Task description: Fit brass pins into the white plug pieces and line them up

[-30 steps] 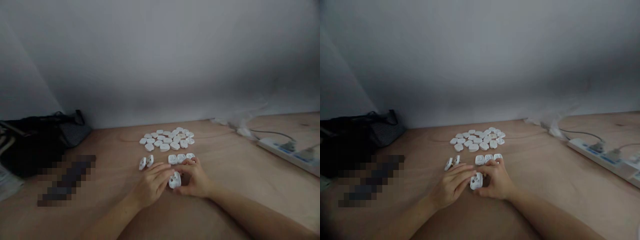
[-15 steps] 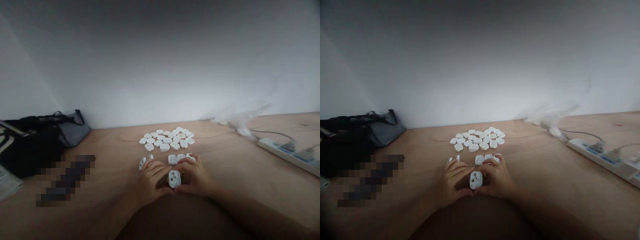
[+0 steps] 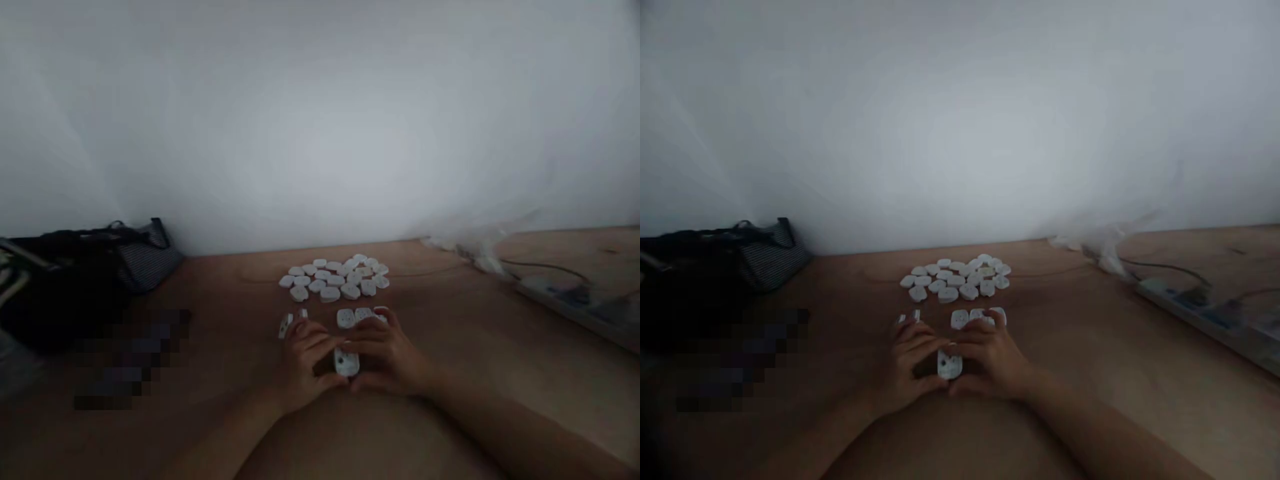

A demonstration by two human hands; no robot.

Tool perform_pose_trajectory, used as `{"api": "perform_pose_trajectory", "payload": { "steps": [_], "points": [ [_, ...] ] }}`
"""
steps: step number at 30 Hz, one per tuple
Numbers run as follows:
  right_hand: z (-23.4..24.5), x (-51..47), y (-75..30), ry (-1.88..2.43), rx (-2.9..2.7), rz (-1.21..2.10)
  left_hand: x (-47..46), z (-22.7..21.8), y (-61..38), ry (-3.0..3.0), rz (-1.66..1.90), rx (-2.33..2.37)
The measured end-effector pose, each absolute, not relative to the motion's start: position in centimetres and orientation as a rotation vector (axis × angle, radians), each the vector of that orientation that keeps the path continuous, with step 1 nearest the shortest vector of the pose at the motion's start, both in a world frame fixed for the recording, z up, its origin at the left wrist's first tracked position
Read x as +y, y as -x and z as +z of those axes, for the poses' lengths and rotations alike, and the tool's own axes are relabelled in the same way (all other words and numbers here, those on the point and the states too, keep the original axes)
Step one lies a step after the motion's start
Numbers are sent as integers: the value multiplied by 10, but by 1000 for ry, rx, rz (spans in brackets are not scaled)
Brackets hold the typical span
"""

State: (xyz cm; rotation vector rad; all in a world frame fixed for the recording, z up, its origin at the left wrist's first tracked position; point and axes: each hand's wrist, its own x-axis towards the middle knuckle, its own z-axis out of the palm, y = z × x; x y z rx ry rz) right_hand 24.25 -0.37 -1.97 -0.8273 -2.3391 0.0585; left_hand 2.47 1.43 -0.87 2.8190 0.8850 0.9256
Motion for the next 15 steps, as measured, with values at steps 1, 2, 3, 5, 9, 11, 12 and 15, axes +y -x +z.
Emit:
{"api": "perform_pose_trajectory", "payload": {
  "steps": [1,2,3,5,9,11,12,15],
  "points": [
    [-18,-3,-245,854,-2330,82,15,-9,-24,-2817,913,894],
    [-16,-2,-248,897,-2313,106,16,-10,-24,-2816,910,908],
    [-14,-1,-252,951,-2294,122,17,-10,-23,-2813,908,925],
    [-12,3,-260,1068,-2274,118,19,-13,-22,-2808,906,942],
    [-13,10,-269,1194,-2384,67,21,-16,-21,-2785,926,931],
    [-14,13,-270,1184,-2447,79,20,-16,-22,-2778,927,917],
    [-15,13,-270,1177,-2465,93,20,-15,-22,-2775,922,918],
    [-16,13,-267,1182,-2466,109,19,-13,-23,-2771,902,920]
  ]
}}
